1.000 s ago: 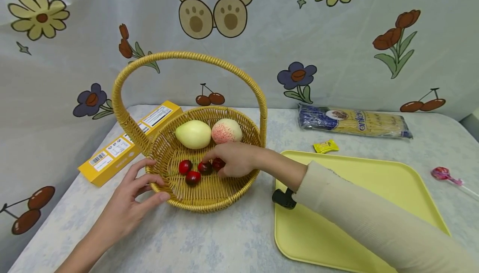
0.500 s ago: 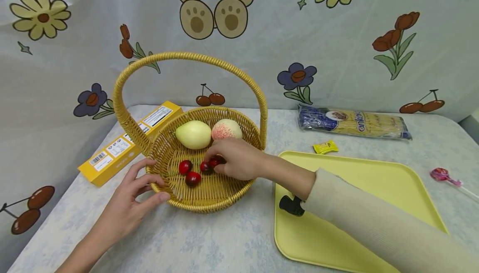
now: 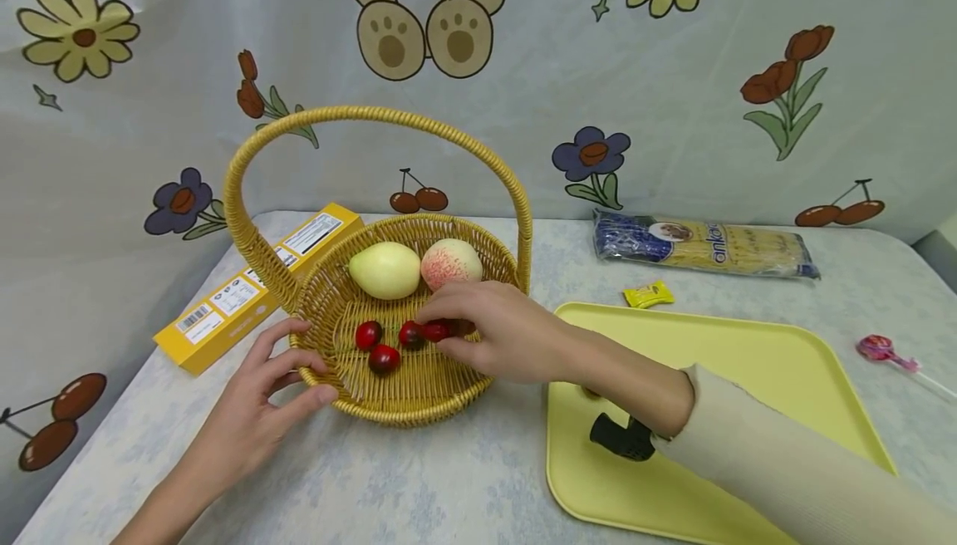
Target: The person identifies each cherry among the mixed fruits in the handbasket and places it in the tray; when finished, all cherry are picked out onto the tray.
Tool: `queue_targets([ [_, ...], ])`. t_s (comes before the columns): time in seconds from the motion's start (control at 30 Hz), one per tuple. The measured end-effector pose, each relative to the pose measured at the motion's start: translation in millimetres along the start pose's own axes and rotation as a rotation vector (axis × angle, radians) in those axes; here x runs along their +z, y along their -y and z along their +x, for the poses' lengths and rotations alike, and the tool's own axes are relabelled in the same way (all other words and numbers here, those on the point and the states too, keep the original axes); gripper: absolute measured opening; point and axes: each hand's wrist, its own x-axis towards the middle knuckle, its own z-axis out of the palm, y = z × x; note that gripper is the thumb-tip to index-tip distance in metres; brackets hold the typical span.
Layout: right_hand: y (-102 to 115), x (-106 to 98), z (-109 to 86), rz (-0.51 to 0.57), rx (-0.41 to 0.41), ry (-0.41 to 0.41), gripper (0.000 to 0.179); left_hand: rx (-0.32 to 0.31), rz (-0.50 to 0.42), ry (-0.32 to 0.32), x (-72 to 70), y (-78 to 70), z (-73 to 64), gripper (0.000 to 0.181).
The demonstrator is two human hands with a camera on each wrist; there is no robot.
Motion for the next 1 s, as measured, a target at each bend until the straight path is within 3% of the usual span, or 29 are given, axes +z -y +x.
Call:
queue_targets([
  [0.33, 1.8, 3.2, -31.0, 0.109, -0.072, -0.18, 0.014, 0.009, -0.004, 0.002, 0.1, -0.9, 1.3, 0.018],
  [0.53, 7.1, 2.1, -47.6, 0.171, -0.026, -0.279, 0.023, -0.002, -0.002, 0.007, -0.7, -0.6, 1.4, 0.017],
  [0.8, 5.4, -1.0, -79.1, 0.135, 0.035, -0.333, 0.035, -0.006, -0.002, 0.009, -0.4, -0.5, 1.3, 0.017],
  [1.0, 3.6, -9.4, -105.1, 0.127, 0.182, -0.34, 0.039, -0.012, -0.003, 0.015, -1.0, -0.4, 1.9, 0.017],
])
